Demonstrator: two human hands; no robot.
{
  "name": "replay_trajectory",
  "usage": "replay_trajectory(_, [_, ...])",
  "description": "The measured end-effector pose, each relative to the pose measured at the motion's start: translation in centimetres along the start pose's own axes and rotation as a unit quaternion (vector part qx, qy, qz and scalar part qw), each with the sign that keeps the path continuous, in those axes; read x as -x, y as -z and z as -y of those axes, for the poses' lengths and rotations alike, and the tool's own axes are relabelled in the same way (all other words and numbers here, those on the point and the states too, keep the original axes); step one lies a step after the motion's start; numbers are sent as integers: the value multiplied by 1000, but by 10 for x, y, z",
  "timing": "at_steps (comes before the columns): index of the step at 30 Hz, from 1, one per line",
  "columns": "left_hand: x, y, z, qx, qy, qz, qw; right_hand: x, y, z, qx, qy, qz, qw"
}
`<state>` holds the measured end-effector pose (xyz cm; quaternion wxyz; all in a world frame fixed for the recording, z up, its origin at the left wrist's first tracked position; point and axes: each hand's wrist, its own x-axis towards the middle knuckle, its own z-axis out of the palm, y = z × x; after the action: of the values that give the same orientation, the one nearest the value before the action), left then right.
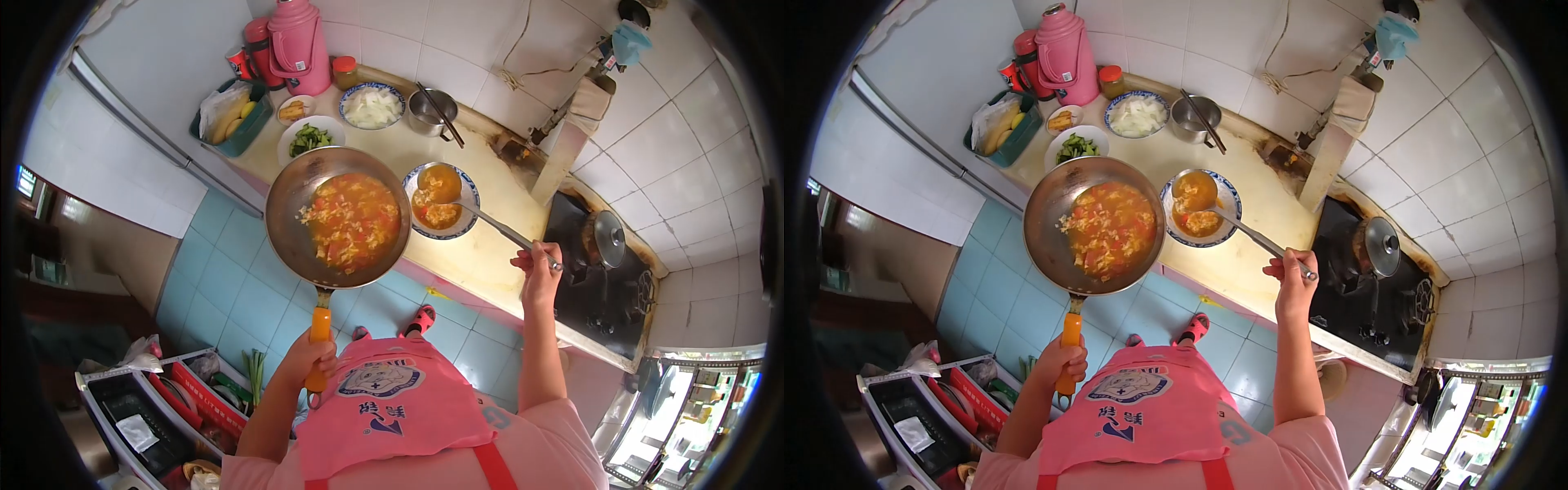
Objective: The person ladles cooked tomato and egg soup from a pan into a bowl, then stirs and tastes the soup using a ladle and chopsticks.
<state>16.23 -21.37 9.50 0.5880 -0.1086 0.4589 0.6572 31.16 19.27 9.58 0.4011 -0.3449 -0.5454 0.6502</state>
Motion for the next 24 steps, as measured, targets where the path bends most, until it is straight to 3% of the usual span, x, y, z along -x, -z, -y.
replay_trajectory(9, [2,3,2,10,-3,-2,1000,-11,7,-53,69,-9,-3,998])
replay_trajectory(12, [2,3,1,15,0,-1,1000,-6,1,-58,95,37,12,995])
replay_trajectory(14, [2,3,1,19,3,1,1000,2,-2,-54,199,105,41,973])
replay_trajectory(16, [3,3,3,12,-1,-1,1000,10,-3,-41,260,107,51,958])
replay_trajectory(18, [2,4,3,11,-1,0,1000,18,-11,-24,392,266,105,874])
replay_trajectory(22, [3,6,5,14,-1,4,1000,23,-14,-18,378,324,93,862])
replay_trajectory(24, [3,6,5,18,2,6,1000,23,-7,-24,255,158,52,953])
